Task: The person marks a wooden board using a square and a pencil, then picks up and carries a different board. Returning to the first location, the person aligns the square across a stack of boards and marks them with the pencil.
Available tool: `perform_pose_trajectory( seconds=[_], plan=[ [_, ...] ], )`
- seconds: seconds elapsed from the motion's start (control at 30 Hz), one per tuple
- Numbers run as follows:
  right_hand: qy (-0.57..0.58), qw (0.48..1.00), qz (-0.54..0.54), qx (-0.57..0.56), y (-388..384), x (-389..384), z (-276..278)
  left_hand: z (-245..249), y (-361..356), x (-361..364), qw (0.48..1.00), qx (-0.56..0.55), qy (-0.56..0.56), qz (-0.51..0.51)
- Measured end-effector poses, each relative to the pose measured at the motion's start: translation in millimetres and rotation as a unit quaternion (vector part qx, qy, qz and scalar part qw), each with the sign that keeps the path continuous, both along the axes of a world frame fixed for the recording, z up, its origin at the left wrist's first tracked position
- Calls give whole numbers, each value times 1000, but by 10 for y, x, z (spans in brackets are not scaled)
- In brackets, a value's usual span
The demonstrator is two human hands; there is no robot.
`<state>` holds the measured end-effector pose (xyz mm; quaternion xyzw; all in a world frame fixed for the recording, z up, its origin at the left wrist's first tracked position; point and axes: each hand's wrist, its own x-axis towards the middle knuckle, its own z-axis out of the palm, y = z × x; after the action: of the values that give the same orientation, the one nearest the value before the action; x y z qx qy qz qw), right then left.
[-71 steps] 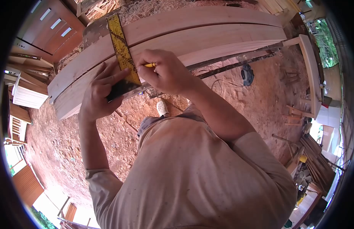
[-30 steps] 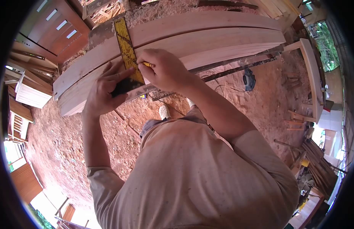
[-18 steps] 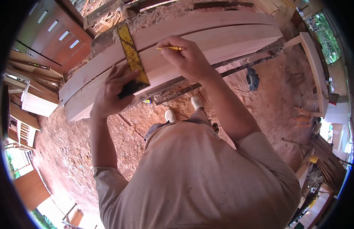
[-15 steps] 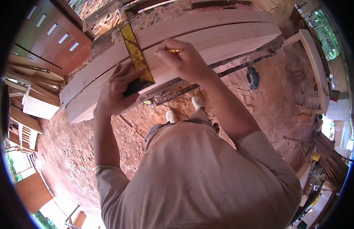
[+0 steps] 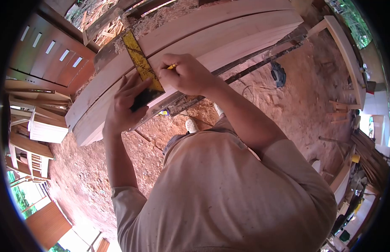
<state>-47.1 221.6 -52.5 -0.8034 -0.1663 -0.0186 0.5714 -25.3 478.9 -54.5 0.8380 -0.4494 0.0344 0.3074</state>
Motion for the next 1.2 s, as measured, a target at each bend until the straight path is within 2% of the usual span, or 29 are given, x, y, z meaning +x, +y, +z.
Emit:
perform_pose_trajectory(
  seconds=[0.13,0.43,0.53,0.67,0.73,0.87,1.03,1.07,1.13,1.17,1.2],
  plan=[
    [-49,999,-4,-7,12,10,-54,-17,9,18,1000,9,-7,-12],
    [-61,997,3,-39,24,25,-86,-9,11,5,1000,19,-14,1],
    [-88,996,-21,6,84,31,-100,-6,-3,-8,1000,11,-16,6],
    [-96,995,-21,0,63,30,-99,-10,-2,-11,1000,10,-17,8],
    [-56,998,6,-41,24,20,-69,-8,1,-5,1000,8,-16,7],
    [-67,997,-1,-37,73,31,-95,-10,5,1,1000,10,-9,5],
    [-174,973,46,-143,61,48,-77,-4,0,-2,1000,6,-1,12],
    [-175,973,47,-144,24,51,-49,9,-8,0,1000,6,0,10],
    [-87,979,116,-146,-39,47,22,25,3,-13,1000,6,-1,10],
    [-89,978,116,-147,-17,58,6,35,4,-19,1000,12,10,16],
    [-62,994,64,-67,25,76,-43,42,-6,-20,1000,15,18,20]
  ],
)
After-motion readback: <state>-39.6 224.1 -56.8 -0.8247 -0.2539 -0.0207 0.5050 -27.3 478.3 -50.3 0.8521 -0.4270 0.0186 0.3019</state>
